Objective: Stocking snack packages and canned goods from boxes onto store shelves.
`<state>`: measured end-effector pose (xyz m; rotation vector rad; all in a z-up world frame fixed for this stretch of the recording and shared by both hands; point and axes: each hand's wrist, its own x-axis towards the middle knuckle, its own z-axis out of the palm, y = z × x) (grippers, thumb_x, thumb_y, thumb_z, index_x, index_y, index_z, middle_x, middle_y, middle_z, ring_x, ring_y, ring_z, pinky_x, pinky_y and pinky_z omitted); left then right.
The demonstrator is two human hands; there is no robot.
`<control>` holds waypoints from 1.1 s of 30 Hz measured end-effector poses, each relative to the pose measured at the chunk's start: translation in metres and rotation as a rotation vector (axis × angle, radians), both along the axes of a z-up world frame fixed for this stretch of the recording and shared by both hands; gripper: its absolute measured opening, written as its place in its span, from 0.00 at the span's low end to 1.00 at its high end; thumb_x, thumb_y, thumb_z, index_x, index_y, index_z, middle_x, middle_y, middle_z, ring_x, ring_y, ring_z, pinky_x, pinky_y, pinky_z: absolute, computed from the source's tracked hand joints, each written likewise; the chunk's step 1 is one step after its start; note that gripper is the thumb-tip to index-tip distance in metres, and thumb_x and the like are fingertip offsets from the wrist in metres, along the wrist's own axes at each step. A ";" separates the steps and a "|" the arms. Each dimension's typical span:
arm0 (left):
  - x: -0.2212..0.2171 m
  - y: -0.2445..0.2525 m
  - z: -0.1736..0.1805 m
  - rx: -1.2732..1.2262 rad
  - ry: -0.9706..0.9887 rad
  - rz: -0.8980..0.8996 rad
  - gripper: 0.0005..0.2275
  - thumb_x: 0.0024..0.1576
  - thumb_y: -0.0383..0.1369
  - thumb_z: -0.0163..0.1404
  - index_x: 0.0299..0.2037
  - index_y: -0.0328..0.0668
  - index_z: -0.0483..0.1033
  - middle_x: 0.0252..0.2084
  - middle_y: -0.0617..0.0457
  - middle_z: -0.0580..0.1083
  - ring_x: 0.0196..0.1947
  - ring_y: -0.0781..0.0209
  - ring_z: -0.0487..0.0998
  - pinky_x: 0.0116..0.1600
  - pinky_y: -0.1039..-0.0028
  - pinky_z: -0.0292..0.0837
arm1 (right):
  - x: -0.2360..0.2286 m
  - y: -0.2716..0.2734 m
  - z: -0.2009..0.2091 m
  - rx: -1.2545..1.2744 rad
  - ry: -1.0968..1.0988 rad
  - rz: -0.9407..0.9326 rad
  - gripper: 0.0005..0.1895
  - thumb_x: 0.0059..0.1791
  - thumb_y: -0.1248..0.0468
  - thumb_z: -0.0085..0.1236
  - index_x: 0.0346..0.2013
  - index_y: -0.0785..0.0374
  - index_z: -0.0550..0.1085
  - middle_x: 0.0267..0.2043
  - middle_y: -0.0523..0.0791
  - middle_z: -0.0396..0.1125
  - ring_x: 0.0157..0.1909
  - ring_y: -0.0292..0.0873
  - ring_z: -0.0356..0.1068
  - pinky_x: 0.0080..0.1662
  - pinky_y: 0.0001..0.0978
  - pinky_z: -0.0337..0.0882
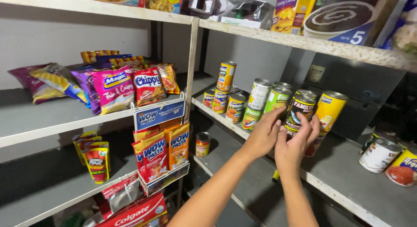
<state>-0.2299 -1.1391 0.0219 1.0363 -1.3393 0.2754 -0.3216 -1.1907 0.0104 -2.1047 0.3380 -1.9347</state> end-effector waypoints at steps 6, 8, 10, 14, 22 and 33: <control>-0.015 -0.042 -0.003 0.009 0.048 0.086 0.22 0.63 0.28 0.46 0.67 0.29 0.62 0.66 0.33 0.67 0.68 0.36 0.67 0.71 0.59 0.59 | 0.008 -0.074 -0.019 0.157 -0.063 0.155 0.32 0.54 0.68 0.57 0.69 0.67 0.55 0.70 0.56 0.56 0.70 0.53 0.58 0.69 0.44 0.57; -0.022 -0.039 0.002 -0.004 0.047 0.103 0.23 0.62 0.27 0.47 0.67 0.28 0.61 0.66 0.33 0.66 0.68 0.36 0.66 0.72 0.59 0.59 | 0.010 -0.077 -0.020 0.214 -0.090 0.305 0.32 0.56 0.67 0.54 0.71 0.67 0.53 0.69 0.55 0.59 0.69 0.49 0.62 0.68 0.41 0.61; -0.030 -0.028 0.008 -0.061 0.009 0.104 0.24 0.59 0.25 0.49 0.67 0.30 0.63 0.65 0.33 0.67 0.68 0.36 0.67 0.72 0.59 0.60 | 0.007 -0.069 -0.016 0.254 -0.124 0.391 0.32 0.57 0.68 0.52 0.72 0.68 0.52 0.66 0.55 0.62 0.66 0.47 0.64 0.66 0.39 0.63; -0.046 0.003 0.029 -0.115 -0.018 0.102 0.23 0.60 0.27 0.52 0.66 0.32 0.64 0.64 0.35 0.69 0.67 0.38 0.68 0.71 0.60 0.62 | -0.005 -0.026 -0.003 0.232 -0.167 0.373 0.32 0.56 0.69 0.52 0.73 0.68 0.51 0.65 0.55 0.61 0.65 0.47 0.64 0.65 0.39 0.65; -0.004 0.115 0.040 -0.164 0.087 0.118 0.24 0.60 0.31 0.56 0.66 0.33 0.66 0.60 0.40 0.73 0.60 0.48 0.75 0.66 0.65 0.70 | 0.047 0.087 0.015 0.145 -0.143 0.330 0.33 0.55 0.68 0.59 0.70 0.70 0.54 0.62 0.54 0.63 0.61 0.47 0.68 0.60 0.40 0.69; 0.090 0.425 0.029 -0.199 0.128 0.637 0.24 0.58 0.32 0.58 0.64 0.33 0.68 0.57 0.39 0.75 0.58 0.50 0.77 0.63 0.66 0.71 | 0.176 0.385 0.011 0.245 -0.105 1.074 0.30 0.55 0.69 0.55 0.69 0.69 0.54 0.65 0.53 0.61 0.65 0.45 0.65 0.63 0.38 0.69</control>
